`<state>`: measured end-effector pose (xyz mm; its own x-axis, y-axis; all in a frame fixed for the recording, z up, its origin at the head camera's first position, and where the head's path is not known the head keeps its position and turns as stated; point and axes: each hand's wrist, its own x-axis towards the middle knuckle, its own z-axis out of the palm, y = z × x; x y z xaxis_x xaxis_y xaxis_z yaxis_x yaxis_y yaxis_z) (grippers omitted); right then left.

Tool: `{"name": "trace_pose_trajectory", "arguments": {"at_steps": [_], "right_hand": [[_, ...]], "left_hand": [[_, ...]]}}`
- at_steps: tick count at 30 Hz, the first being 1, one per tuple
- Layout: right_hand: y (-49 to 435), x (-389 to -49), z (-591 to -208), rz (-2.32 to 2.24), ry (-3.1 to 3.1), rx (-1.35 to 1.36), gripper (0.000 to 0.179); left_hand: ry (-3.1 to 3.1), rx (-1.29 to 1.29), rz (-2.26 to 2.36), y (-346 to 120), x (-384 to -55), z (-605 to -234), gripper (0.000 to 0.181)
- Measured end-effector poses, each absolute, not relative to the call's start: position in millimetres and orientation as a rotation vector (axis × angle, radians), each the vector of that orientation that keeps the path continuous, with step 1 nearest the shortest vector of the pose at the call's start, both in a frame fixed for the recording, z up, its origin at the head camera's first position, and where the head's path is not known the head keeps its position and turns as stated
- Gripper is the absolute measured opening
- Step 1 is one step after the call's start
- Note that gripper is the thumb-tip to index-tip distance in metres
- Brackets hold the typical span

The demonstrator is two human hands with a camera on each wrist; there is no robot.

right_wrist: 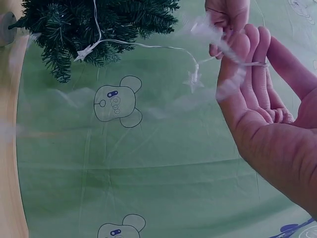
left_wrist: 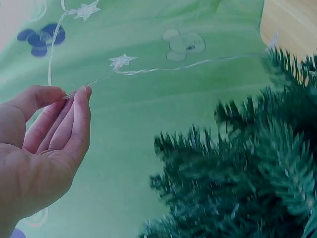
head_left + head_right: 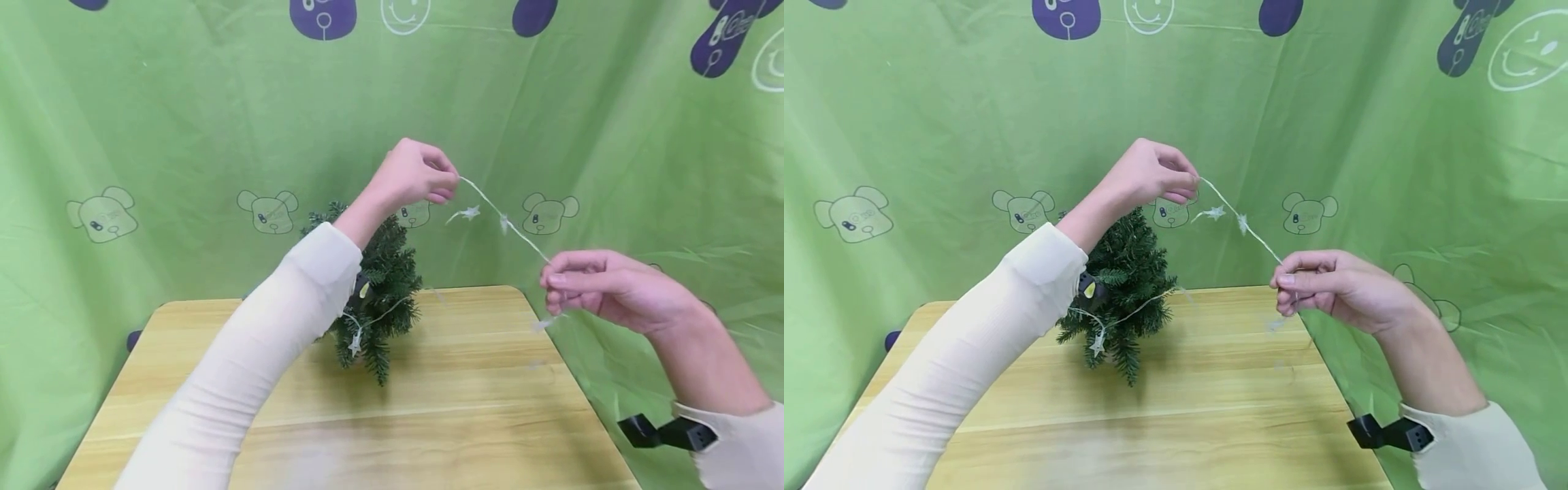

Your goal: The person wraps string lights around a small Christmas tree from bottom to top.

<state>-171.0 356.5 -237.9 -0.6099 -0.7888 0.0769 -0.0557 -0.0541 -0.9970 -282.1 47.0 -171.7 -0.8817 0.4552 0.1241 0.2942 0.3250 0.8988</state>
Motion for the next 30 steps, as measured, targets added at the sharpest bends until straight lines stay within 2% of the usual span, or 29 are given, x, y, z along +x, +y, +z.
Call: {"name": "trace_pose_trajectory", "arguments": {"at_steps": [9,20,30], "right_hand": [[357,-168,-238,-1.710,1.733,-0.904,0.047],[348,-157,-231,-1.682,1.908,-0.741,0.039],[343,-163,-234,-1.745,1.826,-0.709,0.043]], "left_hand": [[2.579,0.538,1.667,38,-292,-172,0.014],[2.691,0.449,1.554,20,-306,-179,0.017],[2.713,0.349,1.585,6,-316,-187,0.018]]}}
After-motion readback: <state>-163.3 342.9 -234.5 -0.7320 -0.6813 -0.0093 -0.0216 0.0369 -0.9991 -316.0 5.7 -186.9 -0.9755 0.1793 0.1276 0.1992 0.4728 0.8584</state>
